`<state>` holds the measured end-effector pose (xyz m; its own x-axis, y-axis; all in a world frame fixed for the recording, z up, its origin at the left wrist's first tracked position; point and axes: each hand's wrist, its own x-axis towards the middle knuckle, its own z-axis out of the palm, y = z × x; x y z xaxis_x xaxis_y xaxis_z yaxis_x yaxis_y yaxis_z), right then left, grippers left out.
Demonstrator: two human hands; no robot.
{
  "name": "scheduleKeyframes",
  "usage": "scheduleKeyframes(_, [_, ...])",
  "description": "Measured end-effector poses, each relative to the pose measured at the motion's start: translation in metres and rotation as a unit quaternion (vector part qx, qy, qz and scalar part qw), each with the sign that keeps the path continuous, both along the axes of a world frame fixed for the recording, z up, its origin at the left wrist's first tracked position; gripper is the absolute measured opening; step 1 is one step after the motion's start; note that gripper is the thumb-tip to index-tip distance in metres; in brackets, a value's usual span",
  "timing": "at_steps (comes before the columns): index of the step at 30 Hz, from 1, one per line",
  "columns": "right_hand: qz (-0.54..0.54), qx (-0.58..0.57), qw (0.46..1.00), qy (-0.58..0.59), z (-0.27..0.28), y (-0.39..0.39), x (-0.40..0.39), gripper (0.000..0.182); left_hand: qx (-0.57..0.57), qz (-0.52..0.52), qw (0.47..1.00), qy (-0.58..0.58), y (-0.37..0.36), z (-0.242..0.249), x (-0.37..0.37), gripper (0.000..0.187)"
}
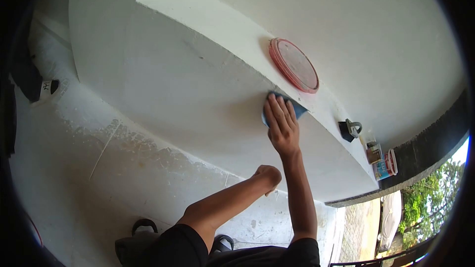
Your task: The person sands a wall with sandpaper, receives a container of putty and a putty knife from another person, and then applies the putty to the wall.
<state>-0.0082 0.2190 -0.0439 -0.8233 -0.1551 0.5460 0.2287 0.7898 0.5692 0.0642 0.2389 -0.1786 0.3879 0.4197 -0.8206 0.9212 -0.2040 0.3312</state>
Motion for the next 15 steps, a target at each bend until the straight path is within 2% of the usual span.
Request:
scheduleKeyframes(4, [0.013,0.016,1.000,0.011,-0.012,0.013,0.015,0.036,0.077,0.060,0.994,-0.053,-0.026,0.018,-0.027,0.033])
scheduleKeyframes(6, [0.011,-0.007,0.999,0.033,-0.012,0.001,-0.005,0.035,0.154,0.138,0.972,-0.115,-0.028,0.017,-0.031,0.033])
scheduleKeyframes(11, [0.040,-0.049,0.994,0.086,0.001,-0.011,-0.035,0.041,0.198,0.115,0.964,-0.135,-0.030,0.018,-0.004,0.034])
scheduleKeyframes(15, [0.034,-0.006,0.999,0.034,0.000,-0.001,-0.016,0.038,0.240,0.144,0.950,-0.136,-0.043,0.014,-0.033,0.034])
